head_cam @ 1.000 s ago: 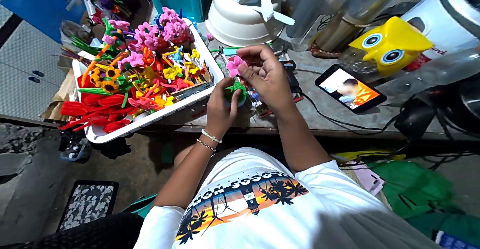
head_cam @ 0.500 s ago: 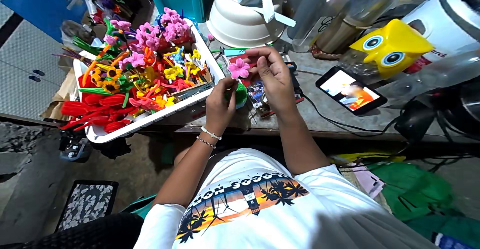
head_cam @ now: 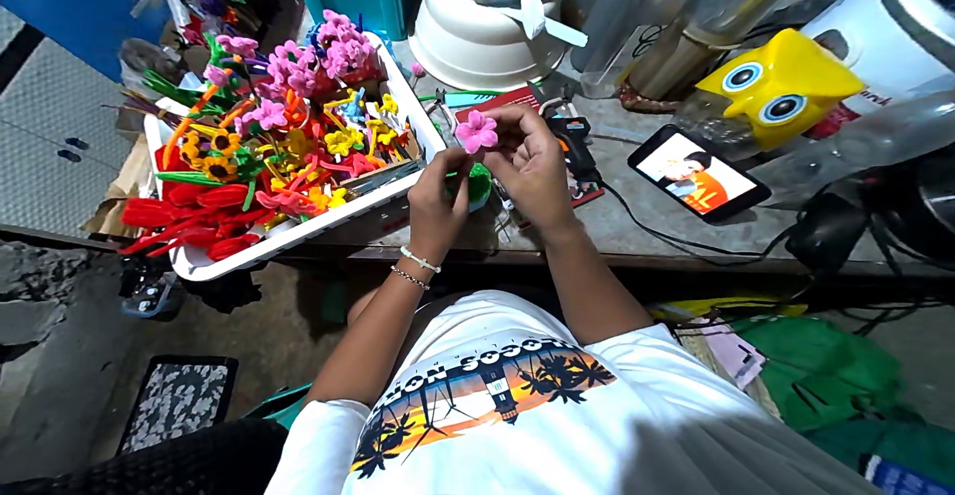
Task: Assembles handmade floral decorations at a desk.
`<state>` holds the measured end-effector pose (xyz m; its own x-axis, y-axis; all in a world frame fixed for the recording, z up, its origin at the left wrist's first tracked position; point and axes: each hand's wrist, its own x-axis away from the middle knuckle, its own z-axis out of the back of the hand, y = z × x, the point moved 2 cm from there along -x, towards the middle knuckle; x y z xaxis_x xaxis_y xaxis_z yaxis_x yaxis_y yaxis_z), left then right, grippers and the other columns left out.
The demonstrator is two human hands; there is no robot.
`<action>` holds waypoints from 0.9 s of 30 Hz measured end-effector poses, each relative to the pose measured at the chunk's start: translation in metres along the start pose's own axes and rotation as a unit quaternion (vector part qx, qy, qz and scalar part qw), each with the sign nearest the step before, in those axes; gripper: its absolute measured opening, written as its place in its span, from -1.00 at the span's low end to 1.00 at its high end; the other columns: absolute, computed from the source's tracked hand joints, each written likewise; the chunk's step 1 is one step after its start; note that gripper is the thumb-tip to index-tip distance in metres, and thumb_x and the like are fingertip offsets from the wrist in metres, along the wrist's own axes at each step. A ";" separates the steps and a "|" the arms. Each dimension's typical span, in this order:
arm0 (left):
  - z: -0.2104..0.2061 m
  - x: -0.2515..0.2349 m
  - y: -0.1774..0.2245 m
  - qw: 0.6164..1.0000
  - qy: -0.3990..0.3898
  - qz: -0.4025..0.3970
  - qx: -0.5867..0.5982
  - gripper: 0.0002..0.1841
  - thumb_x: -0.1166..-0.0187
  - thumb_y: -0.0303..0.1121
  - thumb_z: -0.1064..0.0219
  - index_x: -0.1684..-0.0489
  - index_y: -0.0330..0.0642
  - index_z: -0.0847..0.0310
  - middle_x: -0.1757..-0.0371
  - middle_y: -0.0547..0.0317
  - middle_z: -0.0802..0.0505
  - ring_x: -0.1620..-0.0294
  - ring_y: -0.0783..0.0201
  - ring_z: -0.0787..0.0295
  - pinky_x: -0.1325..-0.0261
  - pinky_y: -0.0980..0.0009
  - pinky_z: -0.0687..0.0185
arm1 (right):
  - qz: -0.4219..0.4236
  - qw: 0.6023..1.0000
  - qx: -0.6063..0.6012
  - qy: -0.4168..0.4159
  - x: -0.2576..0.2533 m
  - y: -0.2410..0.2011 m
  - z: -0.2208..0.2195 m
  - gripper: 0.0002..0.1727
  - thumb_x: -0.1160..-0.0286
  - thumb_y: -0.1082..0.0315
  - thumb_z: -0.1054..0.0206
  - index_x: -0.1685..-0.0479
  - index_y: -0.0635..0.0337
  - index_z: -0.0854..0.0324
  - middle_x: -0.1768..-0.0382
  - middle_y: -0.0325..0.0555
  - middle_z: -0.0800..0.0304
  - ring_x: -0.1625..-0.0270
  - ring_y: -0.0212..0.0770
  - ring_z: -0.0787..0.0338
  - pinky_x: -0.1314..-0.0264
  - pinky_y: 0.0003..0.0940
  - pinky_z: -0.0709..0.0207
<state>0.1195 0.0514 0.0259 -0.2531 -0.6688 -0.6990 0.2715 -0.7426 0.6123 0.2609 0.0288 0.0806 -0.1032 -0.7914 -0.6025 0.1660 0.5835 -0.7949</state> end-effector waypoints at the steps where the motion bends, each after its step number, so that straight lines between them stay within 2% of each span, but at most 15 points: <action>1: 0.000 0.000 0.000 1.000 -0.003 0.002 0.006 -0.64 -0.50 -0.66 -0.33 -0.28 -0.45 -0.55 -0.10 -0.13 -0.83 -0.09 0.22 -0.86 -0.16 0.35 -0.81 | -0.003 1.000 0.002 0.003 0.000 0.000 0.000 -0.60 -0.37 0.66 -0.36 -0.23 0.48 -0.53 -0.04 0.01 -0.77 -0.03 -0.35 -0.83 -0.18 -0.42 -0.76; 6: 0.001 -0.002 0.002 1.000 -0.007 0.005 0.017 -0.64 -0.53 -0.67 -0.29 -0.29 -0.45 -0.55 -0.09 -0.13 -0.84 -0.07 0.24 -0.88 -0.16 0.36 -0.81 | -0.046 0.998 -0.035 0.011 0.000 0.002 0.002 -0.63 -0.40 0.65 -0.26 -0.22 0.43 -0.53 -0.04 -0.07 -0.75 -0.03 -0.40 -0.79 -0.16 -0.47 -0.73; 8: 0.002 -0.003 0.002 1.000 -0.011 0.013 0.019 -0.64 -0.53 -0.67 -0.28 -0.30 -0.44 -0.55 -0.10 -0.14 -0.85 -0.06 0.25 -0.88 -0.16 0.36 -0.81 | -0.085 0.993 -0.081 0.011 -0.001 0.007 0.002 -0.68 -0.45 0.63 -0.21 -0.18 0.36 -0.53 -0.03 -0.12 -0.72 -0.02 -0.39 -0.78 -0.17 -0.43 -0.72; 11: 0.002 -0.004 0.003 1.000 -0.011 0.013 0.022 -0.64 -0.51 -0.69 -0.28 -0.29 -0.44 -0.56 -0.07 -0.14 -0.85 -0.02 0.26 -0.88 -0.13 0.37 -0.81 | -0.143 0.978 -0.149 0.021 -0.001 0.014 0.003 -0.76 -0.54 0.60 -0.13 -0.11 0.29 -0.55 0.03 -0.17 -0.73 0.08 -0.36 -0.81 -0.10 -0.35 -0.77; 16: 0.004 -0.003 0.004 0.999 -0.016 0.013 0.024 -0.63 -0.49 -0.69 -0.28 -0.28 -0.42 -0.56 -0.03 -0.12 -0.85 0.03 0.27 -0.87 -0.08 0.39 -0.80 | -0.192 0.954 -0.230 0.012 -0.001 0.021 0.005 -0.78 -0.59 0.62 -0.10 -0.07 0.23 -0.54 0.13 -0.22 -0.74 0.17 -0.37 -0.82 -0.06 -0.38 -0.79; 22: 0.005 -0.003 0.003 0.999 -0.020 0.020 0.025 -0.63 -0.49 -0.69 -0.28 -0.29 -0.40 -0.56 -0.03 -0.11 -0.86 0.03 0.28 -0.88 -0.07 0.38 -0.81 | -0.253 0.913 -0.320 0.001 0.002 0.028 0.004 -0.76 -0.65 0.57 -0.02 -0.06 0.16 -0.55 0.15 -0.22 -0.76 0.18 -0.37 -0.81 -0.07 -0.42 -0.75; 24: 0.005 -0.002 0.002 0.999 -0.020 0.021 0.029 -0.62 -0.50 -0.68 -0.29 -0.30 -0.39 -0.55 -0.04 -0.10 -0.86 0.02 0.28 -0.88 -0.09 0.38 -0.80 | -0.265 0.898 -0.352 -0.005 0.003 0.030 0.005 -0.76 -0.66 0.59 -0.05 -0.07 0.14 -0.55 0.13 -0.21 -0.78 0.15 -0.36 -0.82 -0.11 -0.41 -0.75; 27: 0.005 -0.003 0.001 0.999 -0.014 0.017 0.034 -0.64 -0.53 -0.67 -0.31 -0.30 -0.41 -0.55 -0.05 -0.11 -0.86 0.01 0.30 -0.88 -0.11 0.40 -0.80 | -0.257 0.898 -0.357 -0.016 0.004 0.031 0.007 -0.75 -0.66 0.60 -0.08 -0.12 0.15 -0.55 0.08 -0.20 -0.79 0.08 -0.35 -0.84 -0.18 -0.38 -0.75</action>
<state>0.1160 0.0525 0.0308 -0.2714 -0.6933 -0.6676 0.2159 -0.7198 0.6597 0.2723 0.0424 0.0540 0.0432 -0.9880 -0.1485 -0.5675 0.0981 -0.8175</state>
